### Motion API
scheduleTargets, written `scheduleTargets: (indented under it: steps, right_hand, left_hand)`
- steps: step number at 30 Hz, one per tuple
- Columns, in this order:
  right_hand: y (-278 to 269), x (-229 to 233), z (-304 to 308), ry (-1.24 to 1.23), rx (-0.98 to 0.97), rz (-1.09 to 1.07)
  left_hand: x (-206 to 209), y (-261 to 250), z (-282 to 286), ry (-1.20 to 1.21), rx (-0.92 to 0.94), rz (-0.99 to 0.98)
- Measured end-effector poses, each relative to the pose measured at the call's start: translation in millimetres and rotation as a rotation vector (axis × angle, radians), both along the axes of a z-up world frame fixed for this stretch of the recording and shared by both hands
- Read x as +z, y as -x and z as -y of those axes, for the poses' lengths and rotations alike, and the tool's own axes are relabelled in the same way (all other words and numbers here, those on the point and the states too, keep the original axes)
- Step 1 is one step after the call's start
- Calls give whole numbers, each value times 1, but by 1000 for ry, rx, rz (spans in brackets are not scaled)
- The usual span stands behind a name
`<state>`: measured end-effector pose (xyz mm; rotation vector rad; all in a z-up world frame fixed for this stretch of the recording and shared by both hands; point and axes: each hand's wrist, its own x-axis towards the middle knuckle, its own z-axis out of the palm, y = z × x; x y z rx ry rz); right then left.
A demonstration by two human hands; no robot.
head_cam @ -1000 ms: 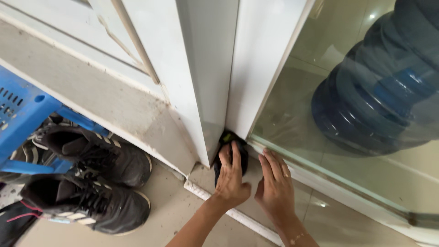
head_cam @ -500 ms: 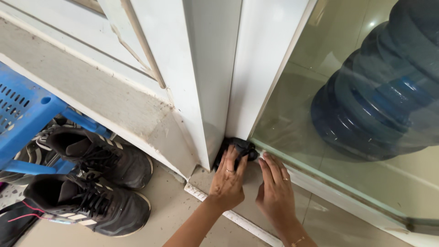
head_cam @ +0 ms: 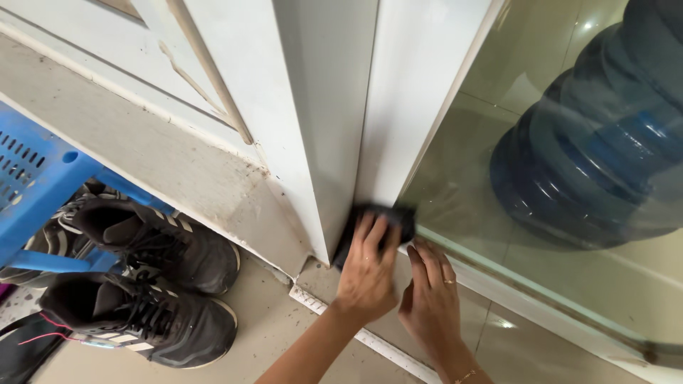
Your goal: The person wipes the white frame and glass panes of a sliding door with a cloth, cleaning from the top down to the bottom tracks.
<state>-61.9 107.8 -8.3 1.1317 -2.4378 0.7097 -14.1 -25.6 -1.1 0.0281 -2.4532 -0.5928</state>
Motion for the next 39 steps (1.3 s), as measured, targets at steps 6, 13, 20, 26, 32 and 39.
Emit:
scheduleTargets:
  steps: [6,13,20,26,32,39]
  right_hand:
    - [0,-1,-5,29,72,-19]
    - [-3,6,-7,94,81,-13]
    - [-32,0,-16,412,-137,611]
    - [-12,17,-51,608,54,857]
    - [-12,45,-39,656,99,835]
    - [-1,50,-5,142,188,226]
  left_hand:
    - [-40,-28,0,-145,85,347]
    - [-10,-64,-30,-151,-200,605]
    - [27,-76,-36,-478,-240,510]
    - [50,-96,-42,-604,-389,244]
    - [47,-90,-53,-582,-247,-67]
    - [-6,-47,-26,-583,81,127]
